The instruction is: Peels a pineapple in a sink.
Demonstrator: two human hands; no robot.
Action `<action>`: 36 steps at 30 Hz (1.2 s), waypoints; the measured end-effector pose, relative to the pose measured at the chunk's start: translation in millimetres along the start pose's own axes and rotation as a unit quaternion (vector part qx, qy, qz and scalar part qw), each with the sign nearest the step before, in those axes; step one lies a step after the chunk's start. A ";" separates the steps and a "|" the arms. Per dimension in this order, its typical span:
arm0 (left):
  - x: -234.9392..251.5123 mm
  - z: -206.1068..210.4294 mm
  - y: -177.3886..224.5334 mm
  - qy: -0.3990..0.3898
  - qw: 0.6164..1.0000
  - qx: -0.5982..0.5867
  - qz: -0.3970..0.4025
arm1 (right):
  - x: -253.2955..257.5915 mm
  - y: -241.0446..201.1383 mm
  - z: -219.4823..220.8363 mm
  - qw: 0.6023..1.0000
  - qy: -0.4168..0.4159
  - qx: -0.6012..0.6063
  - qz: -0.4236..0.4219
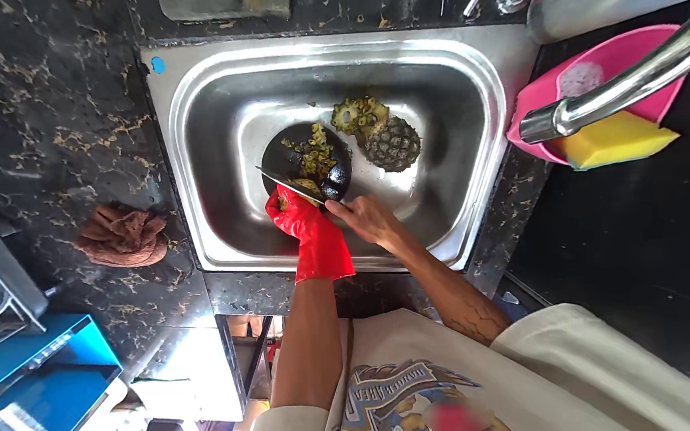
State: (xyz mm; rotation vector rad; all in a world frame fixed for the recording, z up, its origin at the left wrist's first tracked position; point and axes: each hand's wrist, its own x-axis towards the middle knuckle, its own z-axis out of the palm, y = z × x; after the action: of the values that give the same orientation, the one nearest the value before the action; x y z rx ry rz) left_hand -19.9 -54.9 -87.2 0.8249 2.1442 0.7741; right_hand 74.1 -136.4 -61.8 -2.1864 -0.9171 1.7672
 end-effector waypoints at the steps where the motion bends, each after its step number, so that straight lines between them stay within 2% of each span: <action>1: -3.5 -3.3 7.4 -0.013 1.000 0.002 -0.021 | -3.0 2.6 2.7 1.000 0.002 0.004 -0.001; 3: -10.8 -8.6 24.3 -0.040 0.997 -0.023 -0.062 | 2.7 5.0 8.4 1.000 0.009 0.011 -0.004; 8: -6.9 -3.1 14.6 -0.010 0.999 0.010 -0.036 | 37.9 2.2 16.5 0.999 0.021 0.029 -0.004; 12: -10.1 -5.6 27.8 -0.022 0.997 -0.018 -0.070 | 19.5 -1.1 14.2 0.999 0.011 0.034 -0.029; 15: -3.6 -2.6 6.4 -0.016 0.999 -0.020 -0.039 | 10.1 0.6 12.5 1.000 0.001 0.022 -0.005; 18: -7.1 -0.8 12.1 -0.007 0.999 -0.022 -0.038 | 28.5 -2.7 8.8 1.000 0.005 0.028 0.013; 21: -11.0 -3.8 17.0 -0.012 0.999 -0.010 -0.047 | 48.7 3.8 11.0 0.998 -0.016 0.059 -0.010; 24: -6.7 -0.9 14.9 0.002 0.999 -0.005 -0.038 | 38.9 10.2 6.4 0.998 -0.022 0.055 -0.036; 28: -6.8 -2.0 11.3 0.001 0.999 -0.013 -0.044 | 22.2 15.1 -3.4 0.998 -0.046 0.026 -0.026; 32: -5.5 0.7 11.6 0.016 0.999 -0.015 -0.030 | 35.0 5.6 -7.1 0.999 -0.040 0.016 -0.028; 36: -8.1 -0.8 13.2 -0.003 0.999 -0.027 -0.037 | 43.2 -6.1 -9.7 0.999 -0.043 0.013 -0.018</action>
State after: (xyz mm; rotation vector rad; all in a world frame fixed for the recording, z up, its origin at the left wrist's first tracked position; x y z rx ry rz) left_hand -11.9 -53.0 -74.1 0.7153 2.1271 0.7871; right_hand 85.4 -105.0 -91.5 -2.0787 -0.9408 1.8585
